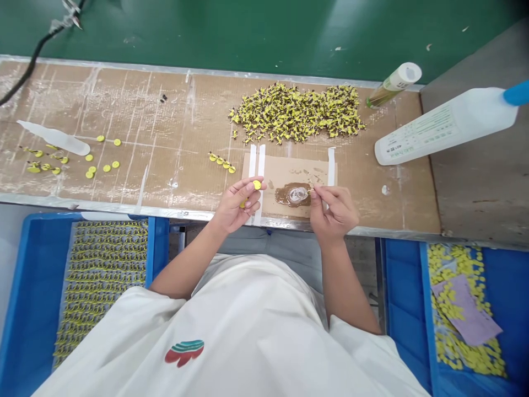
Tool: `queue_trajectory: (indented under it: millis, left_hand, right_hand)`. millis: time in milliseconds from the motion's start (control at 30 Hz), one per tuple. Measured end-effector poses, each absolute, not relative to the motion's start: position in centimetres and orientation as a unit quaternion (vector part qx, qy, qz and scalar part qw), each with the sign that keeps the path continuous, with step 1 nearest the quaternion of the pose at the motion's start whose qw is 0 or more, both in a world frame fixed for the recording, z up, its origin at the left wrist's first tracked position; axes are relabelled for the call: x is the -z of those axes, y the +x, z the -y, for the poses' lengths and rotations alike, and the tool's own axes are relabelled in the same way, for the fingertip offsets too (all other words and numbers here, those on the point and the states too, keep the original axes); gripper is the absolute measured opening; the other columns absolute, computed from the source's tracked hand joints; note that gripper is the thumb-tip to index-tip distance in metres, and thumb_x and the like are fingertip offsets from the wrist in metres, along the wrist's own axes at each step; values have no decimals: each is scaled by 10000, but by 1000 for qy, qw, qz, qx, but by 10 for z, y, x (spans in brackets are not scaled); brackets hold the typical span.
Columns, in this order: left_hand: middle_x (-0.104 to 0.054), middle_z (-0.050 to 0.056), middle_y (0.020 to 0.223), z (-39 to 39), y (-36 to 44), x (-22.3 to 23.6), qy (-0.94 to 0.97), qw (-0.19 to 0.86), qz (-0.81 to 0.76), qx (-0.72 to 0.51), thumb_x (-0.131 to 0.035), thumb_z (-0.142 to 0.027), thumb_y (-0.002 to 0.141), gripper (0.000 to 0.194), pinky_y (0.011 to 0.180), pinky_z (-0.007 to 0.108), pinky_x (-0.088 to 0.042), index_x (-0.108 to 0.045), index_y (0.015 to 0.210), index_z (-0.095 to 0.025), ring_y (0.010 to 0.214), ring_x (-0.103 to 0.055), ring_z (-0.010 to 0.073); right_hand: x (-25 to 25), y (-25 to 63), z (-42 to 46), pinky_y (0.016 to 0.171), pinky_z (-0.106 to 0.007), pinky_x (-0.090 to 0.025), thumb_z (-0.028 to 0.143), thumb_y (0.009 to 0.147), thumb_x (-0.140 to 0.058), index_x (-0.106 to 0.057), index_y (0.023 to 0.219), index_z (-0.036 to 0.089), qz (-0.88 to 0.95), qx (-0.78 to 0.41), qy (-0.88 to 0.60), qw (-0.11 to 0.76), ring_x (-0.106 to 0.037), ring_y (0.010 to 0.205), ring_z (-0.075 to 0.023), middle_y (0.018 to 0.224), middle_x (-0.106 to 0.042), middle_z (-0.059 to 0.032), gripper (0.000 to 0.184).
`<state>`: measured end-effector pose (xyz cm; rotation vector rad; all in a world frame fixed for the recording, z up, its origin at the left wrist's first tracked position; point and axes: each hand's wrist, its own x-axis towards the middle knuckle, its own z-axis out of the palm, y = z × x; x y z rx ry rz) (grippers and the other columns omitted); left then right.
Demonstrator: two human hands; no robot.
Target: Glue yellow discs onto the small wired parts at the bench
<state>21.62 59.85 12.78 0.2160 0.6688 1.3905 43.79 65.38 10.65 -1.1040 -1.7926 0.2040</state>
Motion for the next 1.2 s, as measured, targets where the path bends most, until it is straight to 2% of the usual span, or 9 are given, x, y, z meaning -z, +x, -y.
queue_trajectory:
  millis: [200,433,567,700,867,1067,1200]
  left_hand:
    - [-717,39,890,-598,216,-128,112,711,-294,-629,-811,-263,753,259,425,113,-339,-764,984,-159,498,-347,1]
    - [-727,44,884,-598,216,-131,104,707,-306,-629,-822,-252,735,275,441,114,-367,-759,987,-163,520,-391,12]
    - [-734,41,879,-597,215,-130,103,700,-310,-635,-834,-235,725,274,457,103,-399,-758,980,-171,557,-476,16]
    - [-753,38,918,-595,217,-130,90,693,-325,-637,-838,-221,730,258,544,100,-499,-762,972,-174,654,-615,34]
    - [-771,31,971,-591,230,-142,78,691,-347,-629,-813,-193,764,203,709,111,-574,-765,960,-179,757,-713,55]
    - [-782,46,984,-586,240,-151,83,714,-322,-616,-818,-235,770,248,698,173,-617,-756,1003,-176,815,-755,127]
    - [-787,43,990,-586,240,-151,92,716,-314,-616,-837,-269,751,271,717,167,-616,-766,996,-179,858,-761,140]
  right_hand:
    - [-109,436,-655,744,-378,-582,310,907,-658,-742,973,272,749,-94,-435,492,-696,807,-205,886,-745,-50,113]
    - [-103,439,-655,732,-388,-599,376,895,-665,-746,949,265,737,-99,-475,471,-698,799,-208,881,-745,-52,147]
    - [-110,434,-651,741,-398,-618,408,866,-708,-746,921,235,655,-159,-502,543,-708,787,-210,865,-744,-50,185]
    - [-133,419,-639,733,-400,-638,423,825,-766,-748,957,214,506,-274,-537,617,-721,736,-213,861,-750,-58,248]
    - [-164,388,-623,729,-380,-645,391,821,-781,-746,950,225,502,-355,-501,609,-734,758,-208,866,-756,-36,213]
    - [-175,363,-616,775,-361,-650,302,833,-775,-749,944,226,526,-372,-456,614,-746,808,-197,903,-765,-22,136]
    - [-175,358,-616,783,-353,-656,288,841,-765,-745,942,208,529,-393,-450,602,-749,827,-194,915,-769,-31,131]
